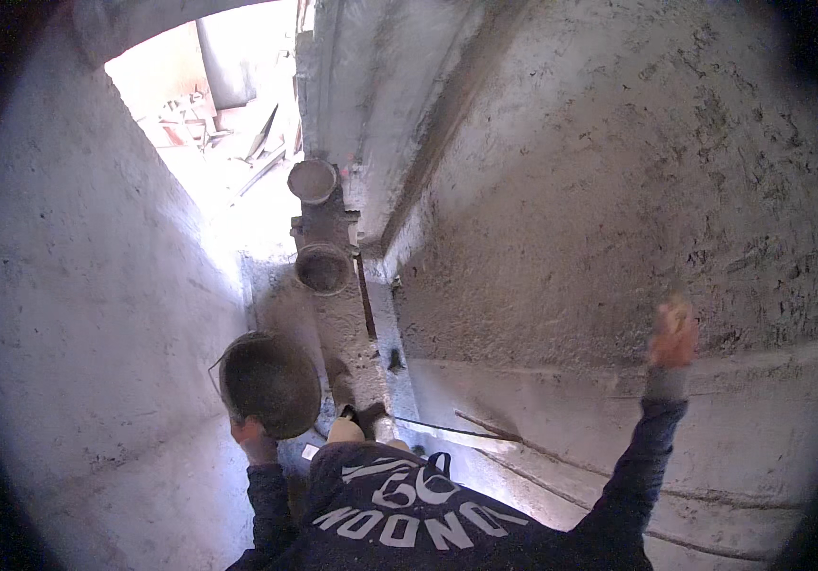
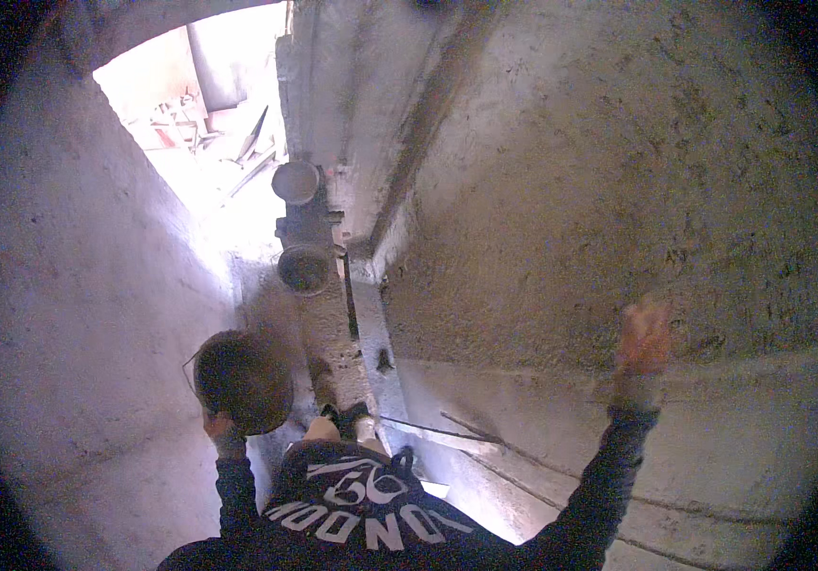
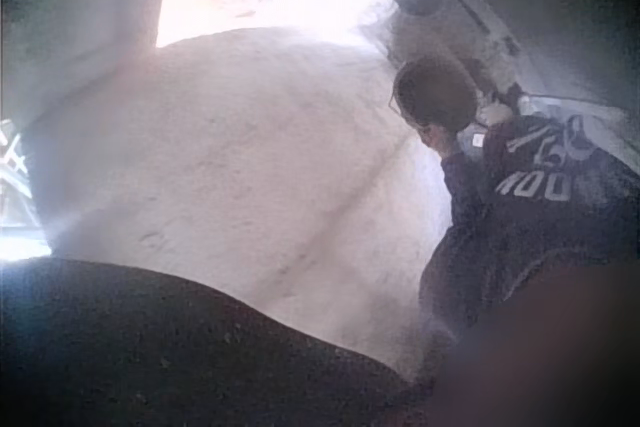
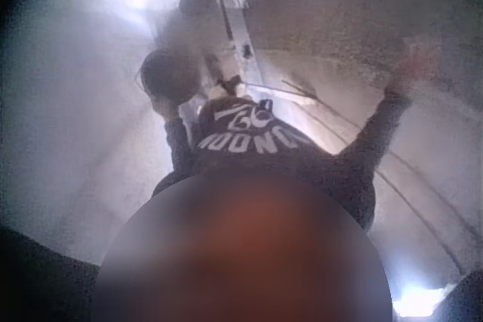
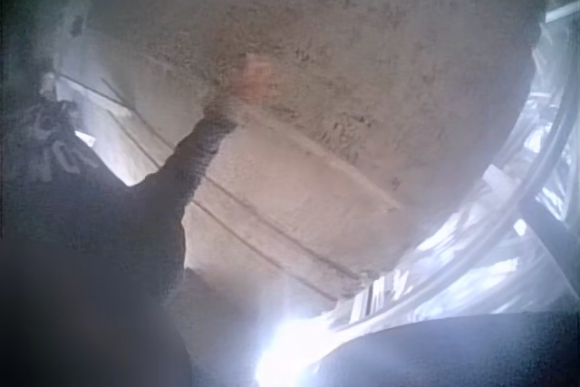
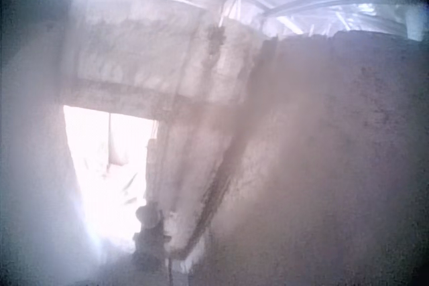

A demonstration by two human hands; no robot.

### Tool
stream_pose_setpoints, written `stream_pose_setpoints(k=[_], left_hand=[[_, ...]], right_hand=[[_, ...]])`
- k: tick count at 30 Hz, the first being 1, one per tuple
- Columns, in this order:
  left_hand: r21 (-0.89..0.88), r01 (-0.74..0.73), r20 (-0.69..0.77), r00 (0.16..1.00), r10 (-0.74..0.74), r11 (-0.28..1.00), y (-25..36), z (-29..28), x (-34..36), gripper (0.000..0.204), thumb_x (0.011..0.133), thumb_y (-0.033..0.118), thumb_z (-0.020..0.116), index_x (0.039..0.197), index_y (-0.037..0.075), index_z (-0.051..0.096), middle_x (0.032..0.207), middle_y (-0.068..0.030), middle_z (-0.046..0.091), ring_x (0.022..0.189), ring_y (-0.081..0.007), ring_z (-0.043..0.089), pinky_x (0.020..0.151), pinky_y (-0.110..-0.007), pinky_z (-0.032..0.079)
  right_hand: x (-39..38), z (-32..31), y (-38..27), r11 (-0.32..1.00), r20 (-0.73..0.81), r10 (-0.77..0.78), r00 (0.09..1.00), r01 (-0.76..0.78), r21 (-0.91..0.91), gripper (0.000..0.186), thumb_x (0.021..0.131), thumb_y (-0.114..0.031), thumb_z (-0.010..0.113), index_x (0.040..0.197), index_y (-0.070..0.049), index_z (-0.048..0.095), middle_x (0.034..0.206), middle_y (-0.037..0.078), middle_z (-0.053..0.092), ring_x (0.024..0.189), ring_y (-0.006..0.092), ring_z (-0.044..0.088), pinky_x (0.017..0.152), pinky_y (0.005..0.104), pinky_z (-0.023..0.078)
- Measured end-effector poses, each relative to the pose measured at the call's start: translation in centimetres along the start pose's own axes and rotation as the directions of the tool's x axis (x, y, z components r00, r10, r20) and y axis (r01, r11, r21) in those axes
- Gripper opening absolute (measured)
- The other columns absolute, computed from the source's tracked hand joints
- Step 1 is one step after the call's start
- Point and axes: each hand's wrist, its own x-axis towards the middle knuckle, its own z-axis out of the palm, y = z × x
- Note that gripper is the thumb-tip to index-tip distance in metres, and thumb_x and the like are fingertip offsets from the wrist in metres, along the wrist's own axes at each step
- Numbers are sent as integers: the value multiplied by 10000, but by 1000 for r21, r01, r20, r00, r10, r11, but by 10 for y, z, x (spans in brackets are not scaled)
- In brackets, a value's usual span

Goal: The person scoops wet plaster from a bucket with a trowel and applies it to the concrete stair treads and risers. They repeatedly smooth the surface and add more material to build up the coating.

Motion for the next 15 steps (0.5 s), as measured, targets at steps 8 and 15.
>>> stream_pose_setpoints(k=[8,15], left_hand=[[698,-488,405,872,274,523,-71,34,29,368,768,73,525,1126,3,573,1181,-206,567,1030,-363,560,901,-416,440],[576,-312,401,913,71,756,-15,156,-14,613,746,62,552,1346,70,426,1327,-267,446,1211,-386,467,986,-384,396]], right_hand=[[-15,-46,-265,690,705,-224,673,-401,602,441,850,-259,578,1241,-66,507,1141,194,580,1033,343,580,846,456,476],[14,3,-333,893,588,-320,742,29,449,289,817,-188,547,1075,-58,542,872,205,613,844,316,629,705,470,495]])
